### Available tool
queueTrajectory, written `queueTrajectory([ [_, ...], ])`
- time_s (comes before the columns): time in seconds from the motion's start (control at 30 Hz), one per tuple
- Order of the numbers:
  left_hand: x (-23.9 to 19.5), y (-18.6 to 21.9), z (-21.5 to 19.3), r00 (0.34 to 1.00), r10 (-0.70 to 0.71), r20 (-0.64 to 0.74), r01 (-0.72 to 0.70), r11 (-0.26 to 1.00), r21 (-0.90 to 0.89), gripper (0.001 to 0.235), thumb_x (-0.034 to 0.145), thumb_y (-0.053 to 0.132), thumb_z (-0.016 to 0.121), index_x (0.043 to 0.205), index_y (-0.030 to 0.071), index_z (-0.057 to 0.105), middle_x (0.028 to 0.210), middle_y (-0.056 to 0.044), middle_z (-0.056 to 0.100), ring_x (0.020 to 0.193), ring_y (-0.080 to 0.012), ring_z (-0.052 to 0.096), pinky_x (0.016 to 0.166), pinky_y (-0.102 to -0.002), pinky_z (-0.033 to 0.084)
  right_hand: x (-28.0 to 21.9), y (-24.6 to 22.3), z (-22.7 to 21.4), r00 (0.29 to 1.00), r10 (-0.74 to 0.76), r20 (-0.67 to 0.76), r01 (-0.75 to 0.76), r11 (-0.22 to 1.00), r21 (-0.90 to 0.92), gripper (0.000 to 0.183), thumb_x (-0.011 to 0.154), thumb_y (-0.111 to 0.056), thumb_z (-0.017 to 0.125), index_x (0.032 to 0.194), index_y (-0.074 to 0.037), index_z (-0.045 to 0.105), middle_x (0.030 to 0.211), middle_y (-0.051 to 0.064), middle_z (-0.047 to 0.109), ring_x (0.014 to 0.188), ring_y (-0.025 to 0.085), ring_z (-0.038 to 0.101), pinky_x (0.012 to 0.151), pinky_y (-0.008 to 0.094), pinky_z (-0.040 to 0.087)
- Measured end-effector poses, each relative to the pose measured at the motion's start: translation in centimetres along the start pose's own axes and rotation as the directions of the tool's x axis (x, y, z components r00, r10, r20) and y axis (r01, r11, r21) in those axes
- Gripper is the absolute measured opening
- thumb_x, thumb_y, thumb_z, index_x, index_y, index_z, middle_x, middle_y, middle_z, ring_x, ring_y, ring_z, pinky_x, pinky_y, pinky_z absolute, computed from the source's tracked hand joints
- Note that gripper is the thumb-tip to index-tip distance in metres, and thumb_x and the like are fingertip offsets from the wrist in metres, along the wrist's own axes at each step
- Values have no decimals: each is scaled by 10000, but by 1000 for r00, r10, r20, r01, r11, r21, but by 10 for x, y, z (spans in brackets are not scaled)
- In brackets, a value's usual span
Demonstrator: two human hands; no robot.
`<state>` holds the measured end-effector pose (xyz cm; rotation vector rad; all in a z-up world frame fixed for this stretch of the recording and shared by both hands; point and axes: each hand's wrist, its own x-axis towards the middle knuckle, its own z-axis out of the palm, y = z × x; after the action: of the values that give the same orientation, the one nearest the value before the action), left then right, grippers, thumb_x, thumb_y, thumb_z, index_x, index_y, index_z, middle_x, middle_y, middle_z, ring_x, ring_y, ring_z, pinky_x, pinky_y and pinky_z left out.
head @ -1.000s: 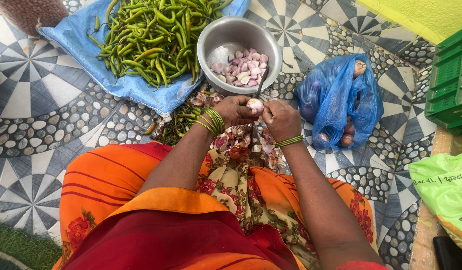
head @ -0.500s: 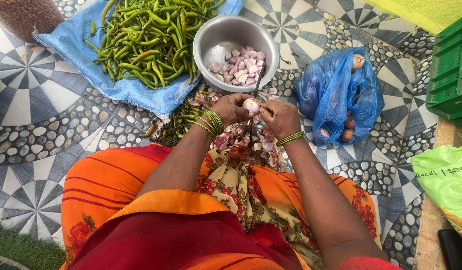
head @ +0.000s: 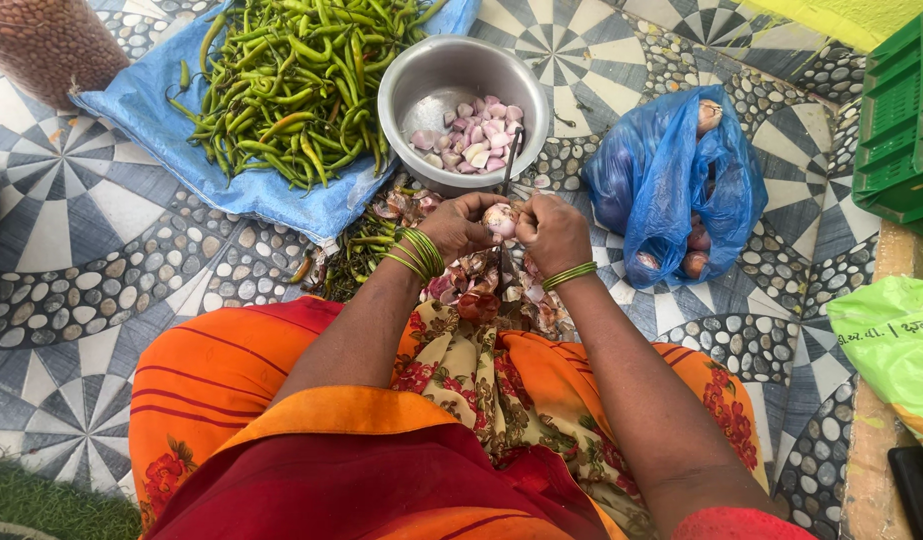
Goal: The person sits on the floor and peels small red onions using a knife. Peeled onions are placed into a metal bowl, while the skins are discarded onto the floor.
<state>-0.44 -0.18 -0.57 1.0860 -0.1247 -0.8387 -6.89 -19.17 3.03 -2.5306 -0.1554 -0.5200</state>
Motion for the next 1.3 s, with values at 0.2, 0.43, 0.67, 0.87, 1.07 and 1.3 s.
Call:
queueTrajectory([
  [0.2,7,3,0,997,54,-63,-55,998,-7,619,763,-151,693,1343,41,596,1137,-134,690,965,-201,712,857,-308,638,4,7,-12,994,-110,-14,110,978,176,181,839,-176,765,945,-30,759,952,123,746,839,255,731,762,362,581],
  [0.43,4,8,0,991,80,-109,-56,977,208,629,694,-137,757,1292,18,638,1096,-107,705,941,-184,725,874,-309,642,3,-6,-14,987,-152,45,147,984,103,138,863,-168,739,914,-40,747,919,96,739,846,263,724,773,372,582],
  [0.67,3,3,1,991,87,-100,-66,978,198,607,690,-121,786,1259,7,618,1129,-111,689,979,-193,717,878,-333,650,-1,-2,-4,982,-185,-23,186,982,27,69,843,-103,705,822,-44,676,816,104,692,777,272,700,828,394,594],
  [0.87,6,2,1,994,95,-49,-90,990,106,656,681,-155,739,1301,14,603,1141,-131,695,965,-212,711,835,-337,635,8,7,-6,961,240,139,-272,913,304,73,877,-102,679,831,-84,732,817,52,731,735,182,721,707,352,624],
  [1.07,8,8,4,986,137,-97,-126,985,118,639,708,-127,758,1306,25,593,1139,-111,689,968,-184,706,858,-328,643,10,11,-17,981,120,151,-166,922,349,148,830,-169,799,947,-84,767,872,37,749,767,162,709,696,331,577],
  [1.3,6,10,14,976,121,-182,-60,950,307,576,722,-61,847,1233,36,598,1074,-88,689,953,-145,694,869,-280,633,8,11,2,993,31,112,-39,997,72,123,808,-138,735,784,-28,685,813,111,696,725,220,677,692,366,555],
])
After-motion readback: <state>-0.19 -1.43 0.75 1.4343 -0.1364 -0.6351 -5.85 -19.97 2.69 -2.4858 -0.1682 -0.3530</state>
